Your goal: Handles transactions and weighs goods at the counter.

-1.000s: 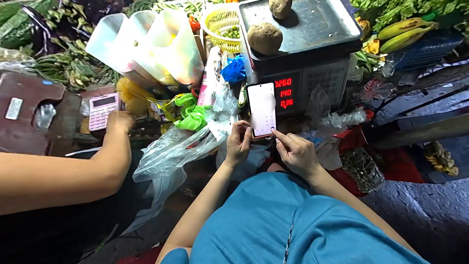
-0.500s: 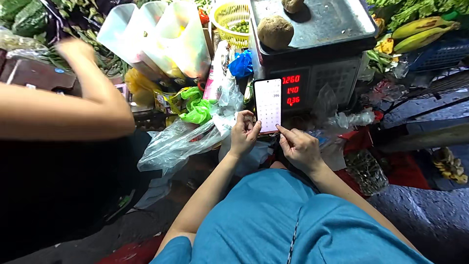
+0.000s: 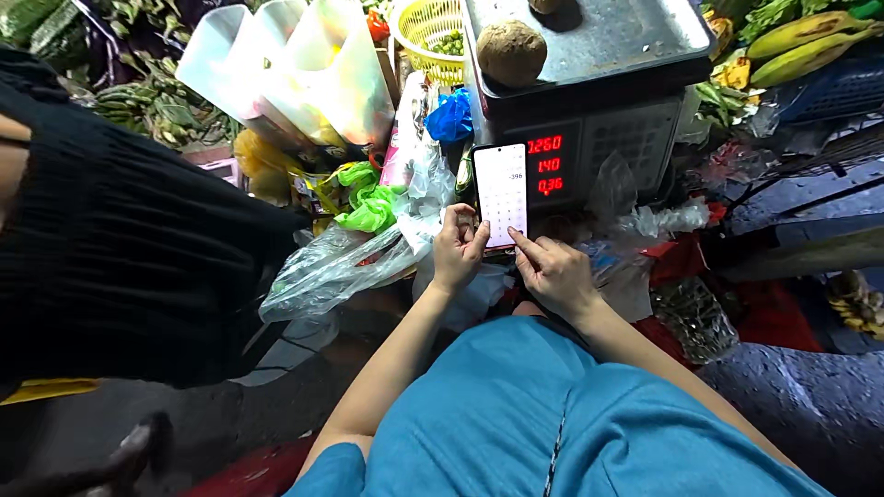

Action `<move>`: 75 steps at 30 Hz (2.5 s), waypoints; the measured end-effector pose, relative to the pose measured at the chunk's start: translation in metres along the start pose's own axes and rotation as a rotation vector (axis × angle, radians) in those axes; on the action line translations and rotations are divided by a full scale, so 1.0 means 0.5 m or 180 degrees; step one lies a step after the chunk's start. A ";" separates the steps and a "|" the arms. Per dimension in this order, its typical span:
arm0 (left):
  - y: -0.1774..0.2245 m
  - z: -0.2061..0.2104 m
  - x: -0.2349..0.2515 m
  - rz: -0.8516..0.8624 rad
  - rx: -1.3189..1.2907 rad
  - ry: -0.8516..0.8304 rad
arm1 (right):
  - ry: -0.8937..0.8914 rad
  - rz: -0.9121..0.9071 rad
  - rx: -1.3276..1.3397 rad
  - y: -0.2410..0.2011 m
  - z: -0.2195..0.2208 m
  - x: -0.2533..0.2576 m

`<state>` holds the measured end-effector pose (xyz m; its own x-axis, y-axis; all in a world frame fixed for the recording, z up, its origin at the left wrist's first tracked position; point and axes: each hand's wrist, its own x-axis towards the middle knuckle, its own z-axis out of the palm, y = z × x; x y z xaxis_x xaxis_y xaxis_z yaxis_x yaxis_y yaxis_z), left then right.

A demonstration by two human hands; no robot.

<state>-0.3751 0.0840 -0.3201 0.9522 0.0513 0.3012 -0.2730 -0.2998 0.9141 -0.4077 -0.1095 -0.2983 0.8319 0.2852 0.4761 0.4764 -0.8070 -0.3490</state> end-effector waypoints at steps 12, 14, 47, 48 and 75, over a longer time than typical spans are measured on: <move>0.002 0.000 0.004 0.0113 0.0097 0.0051 | 0.0082 0.0211 -0.0147 0.006 -0.016 0.009; 0.021 -0.011 0.021 0.0608 0.0587 0.0215 | 0.0096 0.0473 0.0332 0.010 -0.047 0.026; 0.403 0.027 0.566 0.0355 0.1562 -0.1035 | 0.0441 0.1687 0.0579 0.262 -0.164 0.168; 0.424 0.016 0.548 0.0324 0.1509 -0.0994 | 0.0436 0.1666 0.0577 0.260 -0.164 0.171; 0.365 -0.065 0.326 0.1079 0.1783 -0.0450 | 0.0098 -0.0261 -0.0118 0.014 0.007 0.007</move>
<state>-0.2744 0.0686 -0.0955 0.8455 -0.2466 0.4736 -0.4840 -0.7286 0.4847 -0.4007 -0.1123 -0.3019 0.7811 0.3356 0.5266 0.5312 -0.8004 -0.2778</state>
